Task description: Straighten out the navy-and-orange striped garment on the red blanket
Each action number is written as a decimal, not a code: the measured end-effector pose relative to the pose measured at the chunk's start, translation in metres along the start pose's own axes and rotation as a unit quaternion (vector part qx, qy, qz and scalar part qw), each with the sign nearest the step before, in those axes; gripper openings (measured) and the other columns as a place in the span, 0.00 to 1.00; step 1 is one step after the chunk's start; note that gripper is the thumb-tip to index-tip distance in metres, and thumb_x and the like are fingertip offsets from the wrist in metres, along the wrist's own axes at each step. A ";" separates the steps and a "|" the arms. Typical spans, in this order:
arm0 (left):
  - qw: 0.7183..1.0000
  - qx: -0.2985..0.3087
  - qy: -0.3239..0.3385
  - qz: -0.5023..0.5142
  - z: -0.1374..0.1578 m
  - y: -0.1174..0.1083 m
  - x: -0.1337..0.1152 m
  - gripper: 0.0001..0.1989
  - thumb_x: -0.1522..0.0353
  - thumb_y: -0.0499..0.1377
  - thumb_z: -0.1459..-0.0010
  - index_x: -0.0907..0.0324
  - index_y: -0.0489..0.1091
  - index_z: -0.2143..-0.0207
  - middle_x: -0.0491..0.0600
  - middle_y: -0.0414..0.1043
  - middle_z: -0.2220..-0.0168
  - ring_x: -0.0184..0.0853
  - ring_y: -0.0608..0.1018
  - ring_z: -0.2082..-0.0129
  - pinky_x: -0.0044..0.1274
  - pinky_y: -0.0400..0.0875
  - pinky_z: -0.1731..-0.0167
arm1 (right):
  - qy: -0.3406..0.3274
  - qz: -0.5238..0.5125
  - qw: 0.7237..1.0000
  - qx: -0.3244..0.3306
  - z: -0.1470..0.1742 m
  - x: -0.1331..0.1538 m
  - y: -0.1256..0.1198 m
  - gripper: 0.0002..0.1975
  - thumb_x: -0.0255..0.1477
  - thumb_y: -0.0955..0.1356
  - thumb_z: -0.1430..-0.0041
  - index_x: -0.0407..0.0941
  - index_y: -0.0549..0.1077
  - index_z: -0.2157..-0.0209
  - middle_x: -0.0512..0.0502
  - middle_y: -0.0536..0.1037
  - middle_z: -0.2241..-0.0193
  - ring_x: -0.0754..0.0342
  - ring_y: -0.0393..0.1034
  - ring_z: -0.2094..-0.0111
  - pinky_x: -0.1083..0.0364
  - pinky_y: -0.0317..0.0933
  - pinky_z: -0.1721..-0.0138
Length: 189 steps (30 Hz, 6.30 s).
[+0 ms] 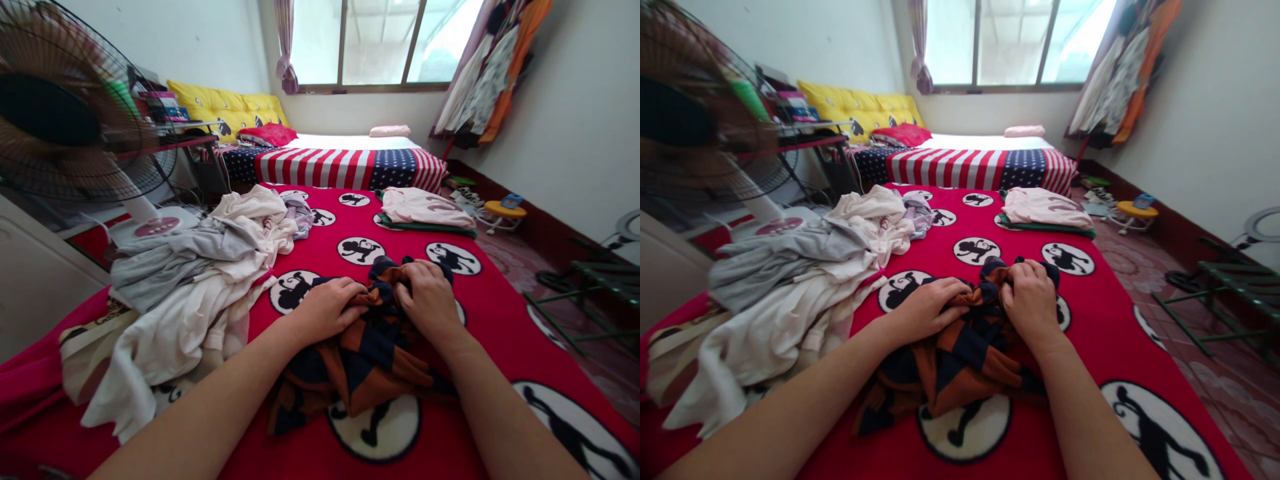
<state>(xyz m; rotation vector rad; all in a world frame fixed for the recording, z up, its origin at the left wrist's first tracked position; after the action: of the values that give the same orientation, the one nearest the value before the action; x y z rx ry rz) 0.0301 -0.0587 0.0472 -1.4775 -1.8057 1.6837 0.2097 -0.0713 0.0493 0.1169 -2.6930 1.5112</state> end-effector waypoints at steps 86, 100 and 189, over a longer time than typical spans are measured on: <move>1.000 -0.010 -0.006 -0.011 0.000 0.002 -0.001 0.13 0.65 0.56 0.37 0.57 0.69 0.51 0.51 0.73 0.52 0.38 0.75 0.52 0.27 0.69 0.50 | -0.007 0.010 1.000 -0.011 0.001 0.002 0.000 0.02 0.26 0.63 0.43 0.45 0.68 0.68 0.40 0.77 0.60 0.41 0.64 0.47 0.48 0.60 0.54; 1.000 -0.012 -0.007 -0.014 0.000 0.002 -0.001 0.13 0.65 0.55 0.37 0.58 0.69 0.51 0.51 0.73 0.52 0.38 0.75 0.52 0.26 0.69 0.50 | 0.003 0.014 1.000 0.010 0.000 0.001 0.003 0.04 0.27 0.63 0.43 0.44 0.69 0.66 0.39 0.76 0.59 0.41 0.63 0.46 0.47 0.60 0.51; 0.999 -0.020 -0.006 -0.025 0.000 0.003 0.000 0.13 0.64 0.55 0.36 0.57 0.69 0.51 0.50 0.73 0.52 0.38 0.75 0.52 0.27 0.69 0.51 | -0.009 0.016 1.000 -0.003 0.000 0.001 0.004 0.04 0.27 0.63 0.43 0.45 0.68 0.67 0.37 0.76 0.59 0.41 0.63 0.47 0.47 0.60 0.53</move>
<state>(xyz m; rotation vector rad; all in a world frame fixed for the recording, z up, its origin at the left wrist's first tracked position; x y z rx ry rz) 0.0316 -0.0596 0.0444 -1.4293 -1.8766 1.6452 0.2081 -0.0694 0.0461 0.0881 -2.7248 1.5187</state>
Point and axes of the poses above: each hand's wrist, its own z-axis away from the middle knuckle, its own y-axis out of the palm, x = y × z, the point moved 6 cm from there along -z, towards the middle knuckle
